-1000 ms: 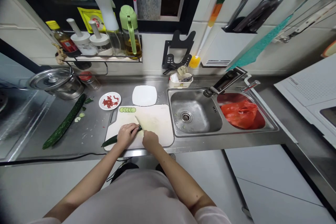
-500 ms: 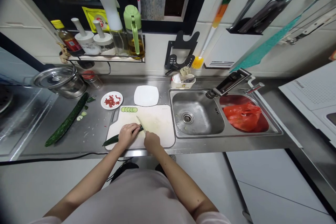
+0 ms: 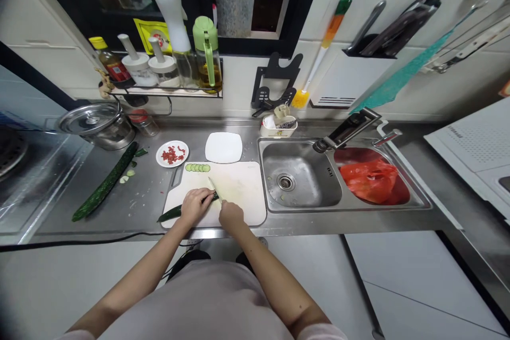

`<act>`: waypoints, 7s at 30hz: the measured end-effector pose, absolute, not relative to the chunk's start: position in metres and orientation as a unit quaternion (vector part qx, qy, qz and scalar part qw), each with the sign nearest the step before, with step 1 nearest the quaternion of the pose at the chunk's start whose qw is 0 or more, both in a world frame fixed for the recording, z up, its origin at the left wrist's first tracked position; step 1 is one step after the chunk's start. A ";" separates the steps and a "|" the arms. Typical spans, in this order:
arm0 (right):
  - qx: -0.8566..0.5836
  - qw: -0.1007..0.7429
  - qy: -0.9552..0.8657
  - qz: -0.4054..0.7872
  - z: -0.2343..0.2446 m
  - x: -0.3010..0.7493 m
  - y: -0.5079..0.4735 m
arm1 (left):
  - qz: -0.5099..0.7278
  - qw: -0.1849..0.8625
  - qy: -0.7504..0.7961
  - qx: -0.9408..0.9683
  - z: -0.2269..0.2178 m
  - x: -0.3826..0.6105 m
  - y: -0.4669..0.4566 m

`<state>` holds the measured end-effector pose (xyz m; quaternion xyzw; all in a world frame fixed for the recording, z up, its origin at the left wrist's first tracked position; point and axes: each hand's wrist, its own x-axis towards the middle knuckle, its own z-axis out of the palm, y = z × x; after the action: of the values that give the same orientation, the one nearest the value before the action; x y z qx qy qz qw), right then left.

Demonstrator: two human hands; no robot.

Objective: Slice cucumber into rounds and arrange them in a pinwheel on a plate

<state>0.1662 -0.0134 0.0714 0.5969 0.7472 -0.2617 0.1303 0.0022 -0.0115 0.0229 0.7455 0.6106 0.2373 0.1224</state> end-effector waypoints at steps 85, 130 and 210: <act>0.664 0.038 0.702 -0.253 0.090 0.185 -0.006 | 0.242 0.161 0.643 0.708 0.032 0.009 -0.009; 0.683 0.019 0.724 -0.100 0.073 0.236 -0.014 | 0.311 0.285 0.745 0.516 0.058 0.013 0.033; 0.649 0.062 0.711 -0.262 0.083 0.196 -0.003 | 0.202 0.144 0.601 0.760 0.024 -0.015 -0.013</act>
<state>0.1957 -0.0030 0.0829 0.6492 0.7114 -0.2621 0.0620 -0.0151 -0.0132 0.0241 0.7598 0.6007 0.2023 0.1444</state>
